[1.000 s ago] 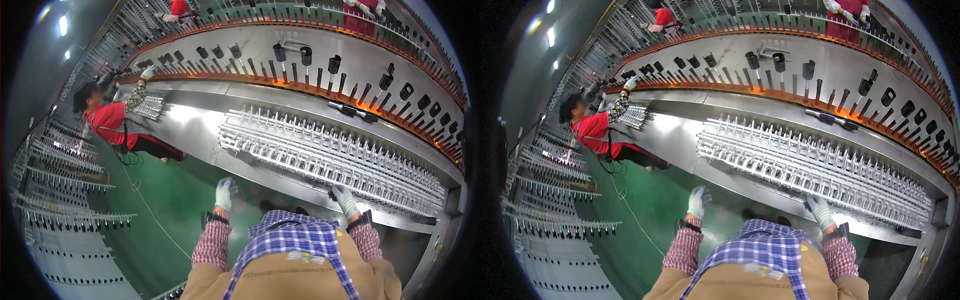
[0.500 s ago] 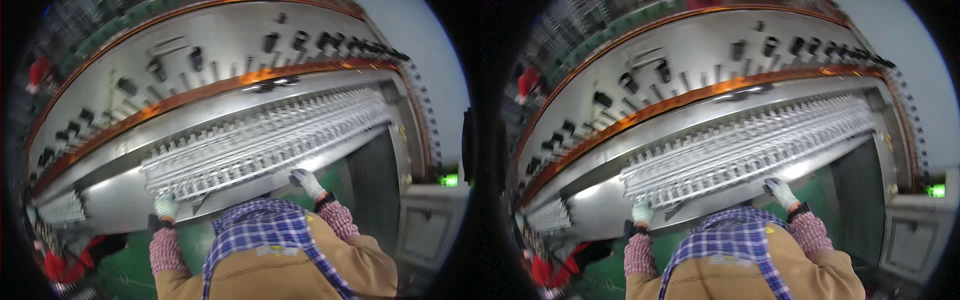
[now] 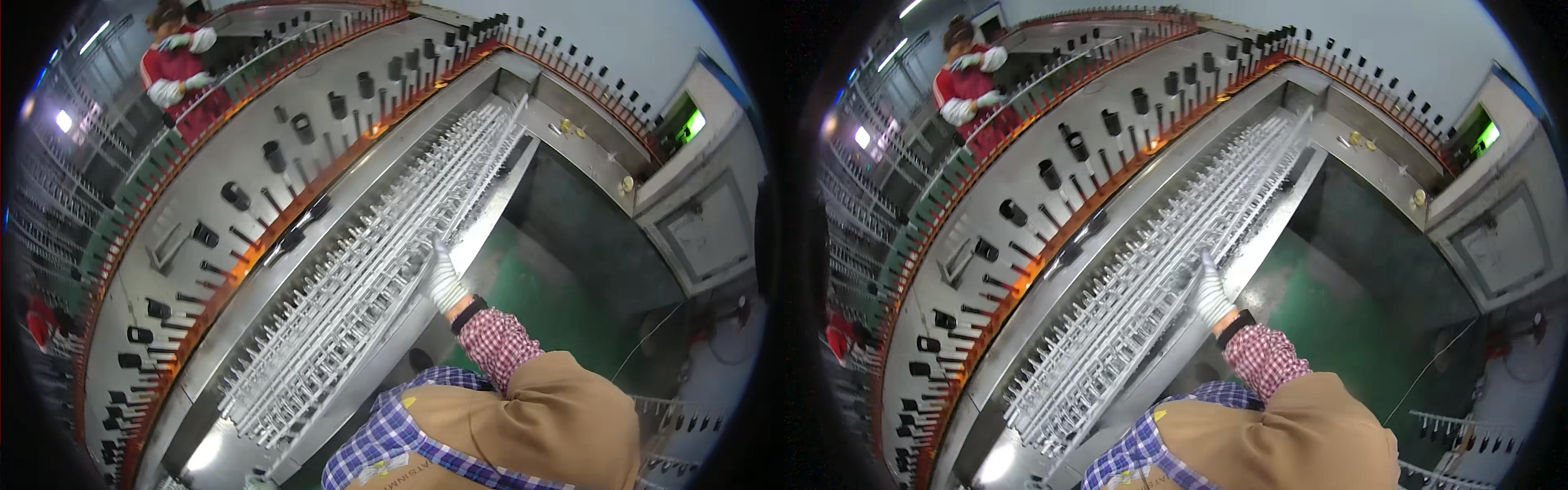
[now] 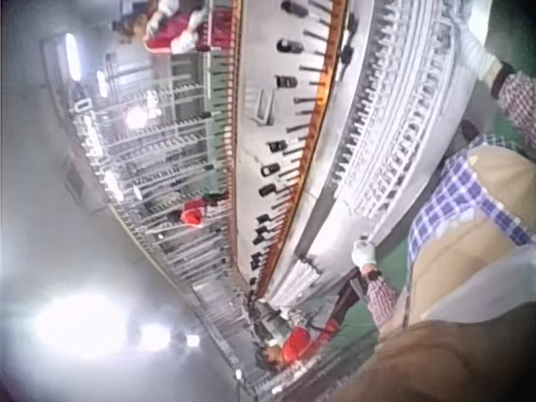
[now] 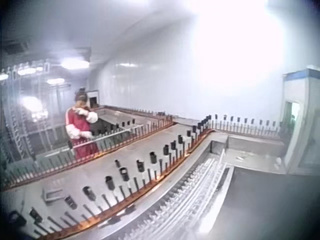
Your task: The worker picks up black plastic cylindrical components from a lower conveyor and places them onto a rotating upper assembly track.
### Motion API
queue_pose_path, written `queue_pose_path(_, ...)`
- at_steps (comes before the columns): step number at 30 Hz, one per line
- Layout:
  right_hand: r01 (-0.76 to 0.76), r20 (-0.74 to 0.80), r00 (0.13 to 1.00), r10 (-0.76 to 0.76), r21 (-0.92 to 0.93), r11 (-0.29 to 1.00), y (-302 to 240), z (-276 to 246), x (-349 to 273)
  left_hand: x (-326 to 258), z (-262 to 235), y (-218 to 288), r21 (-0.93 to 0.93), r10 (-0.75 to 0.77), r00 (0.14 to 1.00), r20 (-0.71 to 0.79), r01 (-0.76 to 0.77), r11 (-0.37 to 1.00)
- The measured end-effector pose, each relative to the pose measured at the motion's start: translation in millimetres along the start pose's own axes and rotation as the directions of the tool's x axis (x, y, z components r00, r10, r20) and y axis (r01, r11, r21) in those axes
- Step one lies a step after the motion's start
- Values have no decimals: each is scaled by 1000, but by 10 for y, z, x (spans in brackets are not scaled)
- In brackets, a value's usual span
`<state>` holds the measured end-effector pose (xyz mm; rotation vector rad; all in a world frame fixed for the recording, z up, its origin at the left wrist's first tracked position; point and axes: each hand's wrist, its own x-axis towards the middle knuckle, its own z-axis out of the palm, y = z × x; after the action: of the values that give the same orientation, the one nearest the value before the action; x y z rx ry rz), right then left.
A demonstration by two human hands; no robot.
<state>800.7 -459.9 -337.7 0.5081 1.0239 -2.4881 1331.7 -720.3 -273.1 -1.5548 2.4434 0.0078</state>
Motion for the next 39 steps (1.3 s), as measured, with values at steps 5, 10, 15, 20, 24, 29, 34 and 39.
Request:
queue_pose_path(5,-80,-59,994,94,201,976,-240,-160,-329,-245,42,-92,-76,29,999,-31,-32,997)
queue_pose_path(10,-459,-3,877,480,287,841,-195,-415,-328,-726,-356,-4,29,-29,999,41,28,999)
queue_pose_path(15,-128,67,984,166,-385,914,-414,-891,-166,-515,-591,409,-54,71,967,-243,-86,995)
queue_pose_path(20,-341,-170,928,331,-32,940,-611,-384,-42,169,-453,560,77,63,952,-300,-42,996)
queue_pose_path(24,-373,-81,927,366,-286,883,-225,-463,-569,274,230,313,1,4,960,-281,-4,1000)
queue_pose_path(29,22,189,979,80,-484,875,13,125,-1153,276,492,211,-49,16,985,-173,-25,998)
queue_pose_path(34,298,440,898,-11,-591,749,283,419,-1557,358,40,-190,-680,261,947,-186,-316,662)
queue_pose_path(39,291,453,890,42,-637,714,592,444,-1895,1108,-689,666,-916,67,914,-400,-397,-59)
